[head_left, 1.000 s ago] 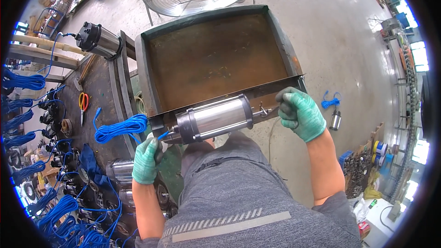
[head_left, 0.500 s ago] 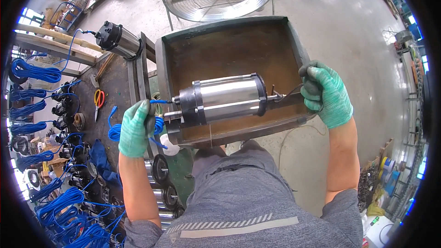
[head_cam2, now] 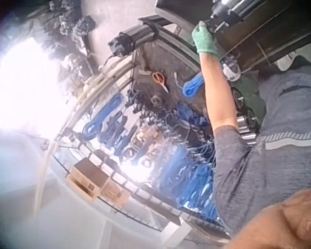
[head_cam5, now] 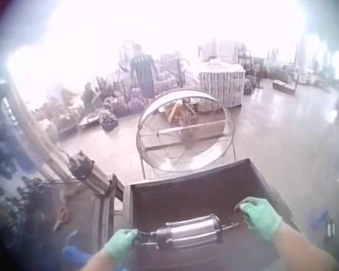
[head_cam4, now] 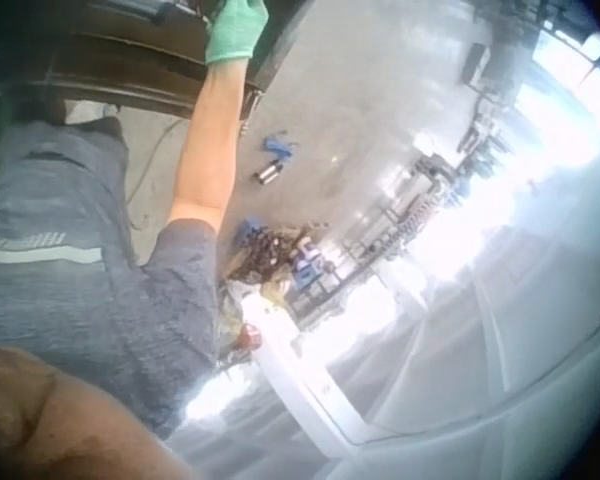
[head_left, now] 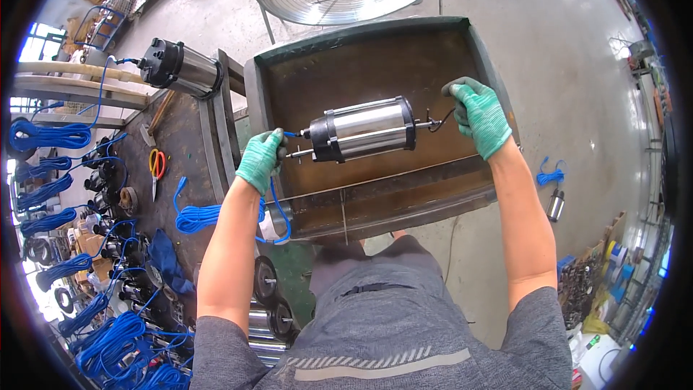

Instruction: The person connects cables to a pump motor, lowers it into a water tank for testing, then lifts it out and places it onto a storage rack with other units.

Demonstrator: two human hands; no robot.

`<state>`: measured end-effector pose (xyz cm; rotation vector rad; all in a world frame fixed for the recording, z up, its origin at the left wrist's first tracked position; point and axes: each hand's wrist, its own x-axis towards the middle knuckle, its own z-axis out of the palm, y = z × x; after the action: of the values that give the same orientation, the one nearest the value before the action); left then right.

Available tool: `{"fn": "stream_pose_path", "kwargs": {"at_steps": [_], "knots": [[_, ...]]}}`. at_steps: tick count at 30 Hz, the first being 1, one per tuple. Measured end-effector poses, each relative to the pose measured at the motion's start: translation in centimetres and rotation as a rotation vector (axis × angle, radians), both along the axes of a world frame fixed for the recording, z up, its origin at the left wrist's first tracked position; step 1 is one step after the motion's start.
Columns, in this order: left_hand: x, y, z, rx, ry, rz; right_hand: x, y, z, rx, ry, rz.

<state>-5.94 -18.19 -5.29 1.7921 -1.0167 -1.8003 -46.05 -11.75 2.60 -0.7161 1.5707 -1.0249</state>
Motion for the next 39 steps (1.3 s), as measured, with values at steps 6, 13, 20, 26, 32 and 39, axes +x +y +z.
{"fn": "stream_pose_path", "kwargs": {"at_steps": [6, 13, 20, 26, 32, 39], "knots": [[-0.8, 0.0, -5.5, 0.086, -0.026, -0.043, -0.9, -0.4, -5.4, 0.017, 0.155, 0.042], [-2.3, -0.4, -9.6, 0.081, -0.117, -0.047, -1.9, -0.2, -12.2, -0.227, 0.38, 0.066], [-2.1, -0.5, -12.6, 0.083, -0.137, -0.096, -2.4, 1.1, -15.9, -0.201, 0.432, 0.076], [-0.4, 1.9, -12.6, -0.2, -0.421, -0.277, -2.8, 2.9, -16.9, -0.352, 0.562, 0.019], [-3.2, 6.1, -9.5, -0.458, -1.038, -0.496, -2.9, 3.6, -17.9, -0.424, 0.598, -0.069], [-4.7, 6.1, -8.4, -0.443, -1.065, -0.461, -3.0, 3.4, -18.4, -0.44, 0.63, -0.08]]}}
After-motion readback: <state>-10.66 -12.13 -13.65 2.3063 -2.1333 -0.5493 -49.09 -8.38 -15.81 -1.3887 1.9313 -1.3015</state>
